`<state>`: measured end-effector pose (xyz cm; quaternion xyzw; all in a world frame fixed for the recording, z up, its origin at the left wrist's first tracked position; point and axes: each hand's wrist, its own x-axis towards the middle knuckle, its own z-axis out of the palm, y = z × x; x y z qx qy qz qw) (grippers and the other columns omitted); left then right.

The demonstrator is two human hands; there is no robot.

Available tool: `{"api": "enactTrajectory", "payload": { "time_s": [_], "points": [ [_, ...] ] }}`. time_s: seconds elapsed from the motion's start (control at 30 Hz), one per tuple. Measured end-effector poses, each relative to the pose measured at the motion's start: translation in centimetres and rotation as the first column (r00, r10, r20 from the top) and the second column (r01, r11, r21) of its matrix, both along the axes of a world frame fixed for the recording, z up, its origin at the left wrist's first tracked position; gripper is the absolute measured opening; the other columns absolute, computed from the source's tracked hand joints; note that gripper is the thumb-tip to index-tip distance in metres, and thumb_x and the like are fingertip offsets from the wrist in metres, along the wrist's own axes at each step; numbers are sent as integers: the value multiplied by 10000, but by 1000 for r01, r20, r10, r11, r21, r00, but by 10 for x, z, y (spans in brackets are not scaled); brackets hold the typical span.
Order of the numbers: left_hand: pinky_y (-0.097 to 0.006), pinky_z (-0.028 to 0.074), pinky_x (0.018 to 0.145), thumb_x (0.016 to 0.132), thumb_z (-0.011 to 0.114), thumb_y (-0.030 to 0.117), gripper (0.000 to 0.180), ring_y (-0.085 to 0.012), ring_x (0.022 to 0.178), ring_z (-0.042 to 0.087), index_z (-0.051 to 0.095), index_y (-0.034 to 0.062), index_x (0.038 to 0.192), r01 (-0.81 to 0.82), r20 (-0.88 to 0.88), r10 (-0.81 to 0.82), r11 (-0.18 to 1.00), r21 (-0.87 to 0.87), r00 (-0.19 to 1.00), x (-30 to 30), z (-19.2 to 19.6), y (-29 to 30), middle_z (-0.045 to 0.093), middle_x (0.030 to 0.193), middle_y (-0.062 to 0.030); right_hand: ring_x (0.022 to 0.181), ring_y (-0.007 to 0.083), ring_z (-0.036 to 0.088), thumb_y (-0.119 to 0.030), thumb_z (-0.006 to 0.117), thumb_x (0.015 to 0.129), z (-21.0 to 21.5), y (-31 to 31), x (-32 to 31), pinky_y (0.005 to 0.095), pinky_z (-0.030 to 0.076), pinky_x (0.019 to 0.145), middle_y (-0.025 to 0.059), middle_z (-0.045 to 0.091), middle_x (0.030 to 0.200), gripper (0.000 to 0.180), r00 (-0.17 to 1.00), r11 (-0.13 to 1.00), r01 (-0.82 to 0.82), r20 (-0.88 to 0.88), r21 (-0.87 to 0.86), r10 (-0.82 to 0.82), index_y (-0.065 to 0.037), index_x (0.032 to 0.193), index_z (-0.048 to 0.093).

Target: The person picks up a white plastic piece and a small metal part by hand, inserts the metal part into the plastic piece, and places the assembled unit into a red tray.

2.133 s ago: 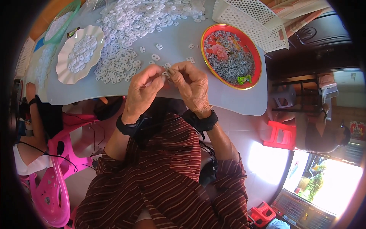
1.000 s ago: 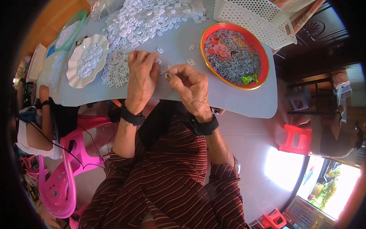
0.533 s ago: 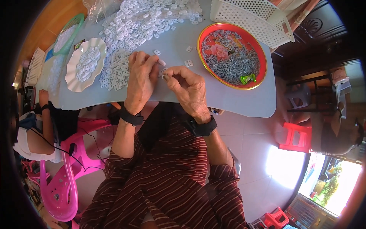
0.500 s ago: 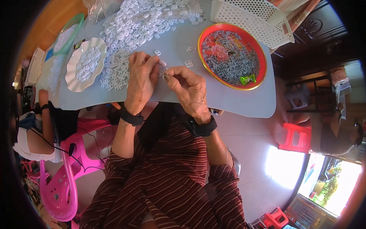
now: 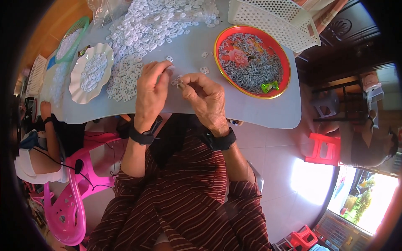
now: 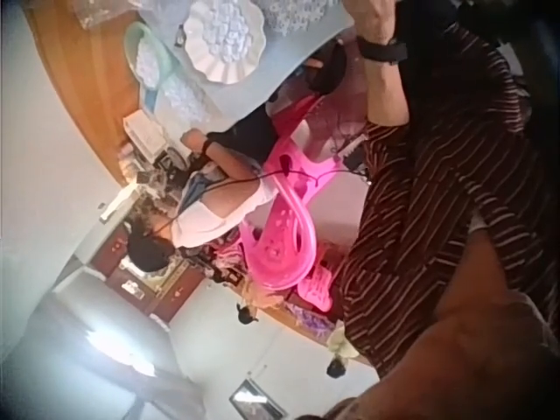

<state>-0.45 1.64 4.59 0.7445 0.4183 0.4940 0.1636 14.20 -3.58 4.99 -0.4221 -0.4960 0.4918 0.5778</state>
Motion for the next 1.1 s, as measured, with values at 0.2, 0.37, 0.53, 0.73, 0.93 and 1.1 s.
{"api": "enactTrajectory", "payload": {
  "time_s": [0.2, 0.37, 0.53, 0.73, 0.93, 1.1],
  "points": [
    [-267, 451, 651, 904, 568, 126, 169, -120, 794, 600, 575, -13, 1000, 448, 666, -87, 803, -393, 740, -2, 8, -18, 595, 857, -29, 820, 76, 568, 23, 615, 853, 3, 0, -2, 216, 464, 728, 27, 629, 875, 141, 998, 998, -15, -60, 53, 18, 23, 993, 595],
    [-240, 433, 640, 919, 569, 161, 186, -92, 774, 572, 562, -5, 1003, 423, 618, -128, 832, -359, 775, -4, 10, -21, 575, 859, -10, 820, 78, 577, 23, 631, 843, 0, 2, -3, 210, 466, 717, 35, 625, 884, 233, 1000, 999, 18, -8, 44, -18, 14, 1064, 559],
    [-248, 434, 626, 929, 541, 161, 173, -113, 714, 543, 546, 5, 1001, 279, 415, -147, 919, -279, 898, -2, 10, -23, 579, 829, -29, 787, 76, 574, -50, 641, 863, 0, 1, -5, 213, 470, 697, 54, 643, 917, 284, 996, 999, 34, 86, 24, -36, -22, 1123, 533],
    [-289, 464, 626, 913, 535, 116, 139, -177, 706, 572, 548, 14, 1007, 221, 311, -142, 947, -235, 940, -2, 14, -23, 593, 825, -94, 812, 88, 586, -38, 633, 865, 0, 0, -6, 219, 478, 717, 59, 640, 927, 297, 998, 998, 30, 51, 55, -33, -18, 1144, 531],
    [-284, 466, 627, 908, 540, 109, 134, -167, 704, 578, 552, 12, 1000, 188, 255, -146, 971, -151, 956, 0, 11, -22, 594, 818, -81, 826, 90, 588, -29, 626, 867, -1, 1, -6, 219, 478, 722, 50, 634, 922, 294, 998, 998, 24, 58, 60, -28, -19, 1146, 536],
    [-271, 456, 622, 911, 542, 117, 133, -135, 692, 556, 553, 13, 993, 260, 376, -149, 929, -264, 915, -3, 14, -23, 584, 799, -57, 820, 86, 585, -14, 625, 862, 1, -1, -5, 216, 477, 712, 46, 631, 917, 284, 998, 998, 22, 62, 52, -26, -17, 1136, 549]
  ]
}}
